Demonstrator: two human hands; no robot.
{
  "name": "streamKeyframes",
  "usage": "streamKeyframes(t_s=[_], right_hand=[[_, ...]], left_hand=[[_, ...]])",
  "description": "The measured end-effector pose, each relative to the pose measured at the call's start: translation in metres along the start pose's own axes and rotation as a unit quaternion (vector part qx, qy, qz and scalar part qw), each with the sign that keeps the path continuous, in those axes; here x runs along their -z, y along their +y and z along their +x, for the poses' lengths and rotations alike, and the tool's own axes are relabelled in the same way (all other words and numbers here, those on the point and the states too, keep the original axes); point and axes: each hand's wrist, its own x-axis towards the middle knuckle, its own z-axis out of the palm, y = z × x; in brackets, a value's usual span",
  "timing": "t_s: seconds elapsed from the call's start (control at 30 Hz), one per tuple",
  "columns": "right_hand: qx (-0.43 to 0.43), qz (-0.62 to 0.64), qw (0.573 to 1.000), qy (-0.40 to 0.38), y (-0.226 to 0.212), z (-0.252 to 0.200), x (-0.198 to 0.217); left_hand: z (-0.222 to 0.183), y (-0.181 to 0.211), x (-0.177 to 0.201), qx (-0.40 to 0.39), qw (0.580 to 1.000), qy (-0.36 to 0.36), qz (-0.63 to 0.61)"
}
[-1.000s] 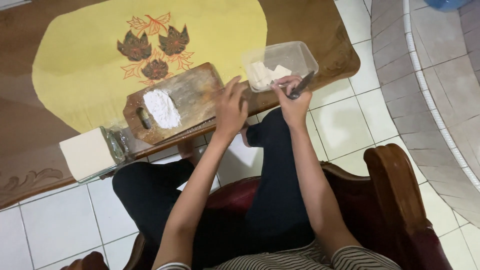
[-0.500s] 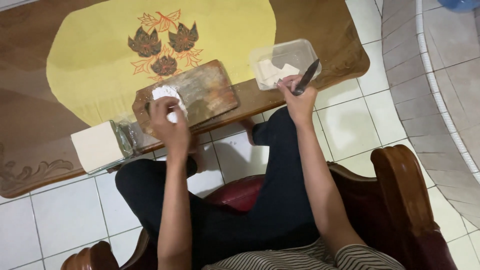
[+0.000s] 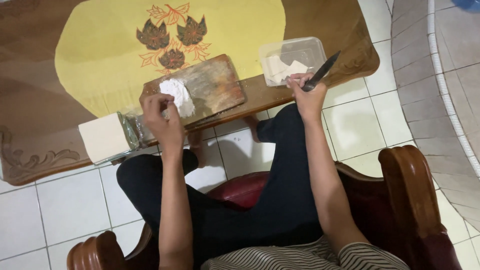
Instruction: Cutting square sheets of material into smaller pieces using a knife on a wooden cutting board.
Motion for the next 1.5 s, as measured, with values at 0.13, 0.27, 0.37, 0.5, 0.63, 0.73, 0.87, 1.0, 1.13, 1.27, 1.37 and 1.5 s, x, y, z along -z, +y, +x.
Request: streamKeyframes(t_s=[0.13,0.27,0.37,0.5,0.63,0.73,0.87,1.0,1.13,1.27,1.37,1.5], right_hand=[[0.010,0.016,1.000,-0.015,0.003,0.001,0.002],[0.054,-0.044,0.998,-0.008,0.004,0.002,0.003],[0.095,-0.093,0.991,-0.003,0.019,0.006,0.006],[0.139,-0.141,0.980,-0.007,0.019,0.006,0.004],[0.153,-0.172,0.973,-0.025,-0.003,0.001,-0.001],[0.186,-0.224,0.956,-0.045,-0.009,-0.001,-0.004],[0.201,-0.253,0.946,-0.038,0.001,0.000,-0.004],[0.212,-0.248,0.944,-0.047,0.004,0.000,-0.002],[0.217,-0.242,0.944,-0.049,0.007,0.000,0.000],[0.221,-0.242,0.944,-0.047,0.000,-0.001,-0.001],[0.222,-0.238,0.945,-0.037,0.000,0.000,0.000],[0.230,-0.245,0.942,0.005,-0.006,-0.004,0.004]], left_hand=[[-0.001,0.002,0.002,0.004,1.000,-0.003,0.012],[0.002,0.007,0.008,0.008,1.000,0.004,0.013],[0.003,0.010,0.015,0.006,1.000,0.008,0.020],[0.005,0.014,0.019,0.009,1.000,0.009,0.013],[0.005,0.011,0.019,0.013,1.000,0.008,0.020],[0.004,0.007,0.018,0.013,1.000,0.006,0.022],[0.004,0.013,0.018,0.011,1.000,-0.006,0.019],[0.001,0.004,0.015,-0.010,1.000,-0.008,0.022],[0.002,0.004,0.016,-0.013,0.999,-0.006,0.029],[0.003,0.010,0.021,0.000,0.999,-0.008,0.038],[0.004,0.007,0.022,0.001,0.999,-0.007,0.037],[0.004,0.005,0.023,-0.002,0.999,-0.012,0.037]])
